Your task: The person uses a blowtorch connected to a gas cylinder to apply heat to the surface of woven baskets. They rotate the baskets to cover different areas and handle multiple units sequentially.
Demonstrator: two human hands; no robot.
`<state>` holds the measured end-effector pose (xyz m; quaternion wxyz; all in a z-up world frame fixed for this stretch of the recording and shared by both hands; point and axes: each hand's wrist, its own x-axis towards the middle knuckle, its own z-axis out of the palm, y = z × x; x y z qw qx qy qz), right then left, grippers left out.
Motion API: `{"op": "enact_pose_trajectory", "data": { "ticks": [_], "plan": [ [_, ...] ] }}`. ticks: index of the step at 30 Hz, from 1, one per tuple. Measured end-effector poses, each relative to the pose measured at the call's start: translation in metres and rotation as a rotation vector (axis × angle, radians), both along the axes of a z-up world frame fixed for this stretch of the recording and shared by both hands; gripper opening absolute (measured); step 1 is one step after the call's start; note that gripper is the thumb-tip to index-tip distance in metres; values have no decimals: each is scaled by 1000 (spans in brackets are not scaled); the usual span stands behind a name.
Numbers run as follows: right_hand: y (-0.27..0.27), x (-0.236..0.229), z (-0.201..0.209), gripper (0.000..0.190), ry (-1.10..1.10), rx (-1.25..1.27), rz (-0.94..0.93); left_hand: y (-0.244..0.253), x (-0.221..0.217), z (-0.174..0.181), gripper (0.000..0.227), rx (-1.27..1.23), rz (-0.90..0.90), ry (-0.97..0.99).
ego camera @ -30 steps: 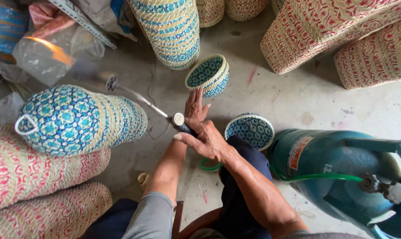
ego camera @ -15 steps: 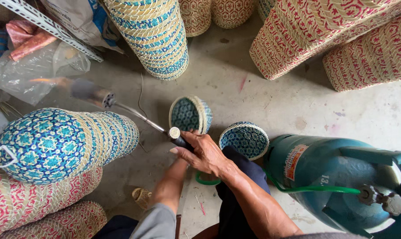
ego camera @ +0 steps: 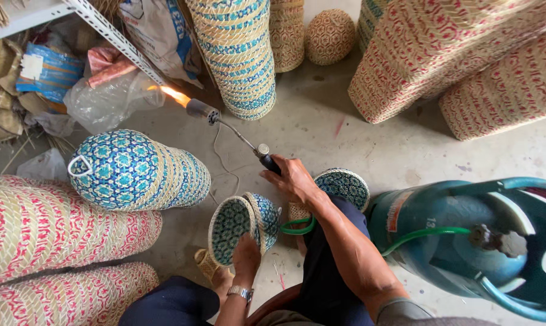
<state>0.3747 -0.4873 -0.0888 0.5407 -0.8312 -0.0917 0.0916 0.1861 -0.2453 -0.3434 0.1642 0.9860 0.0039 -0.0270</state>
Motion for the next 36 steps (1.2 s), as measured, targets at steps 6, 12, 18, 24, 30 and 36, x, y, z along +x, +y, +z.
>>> {"op": "enact_pose_trajectory", "data": {
  "ticks": [6, 12, 18, 24, 30, 36],
  "plan": [
    [-7, -30, 9, 33, -31, -2, 49, 0, -32, 99, 13, 177, 65, 179],
    [-8, -82, 36, 39, -140, 19, 42, 6, -40, 198, 27, -1, 7, -76],
    [-29, -120, 58, 31, -146, 78, 78, 61, -50, 294, 40, -350, 183, -309],
    [-40, -157, 93, 35, -191, 0, 207, 138, -78, 327, 35, -873, 309, -792],
    [-43, -204, 122, 34, -87, -70, 426, 199, -87, 309, 26, -1426, 362, -1141],
    [-35, -216, 130, 38, -112, -53, 446, 217, -118, 321, 42, -1623, 329, -1089]
  ]
}}
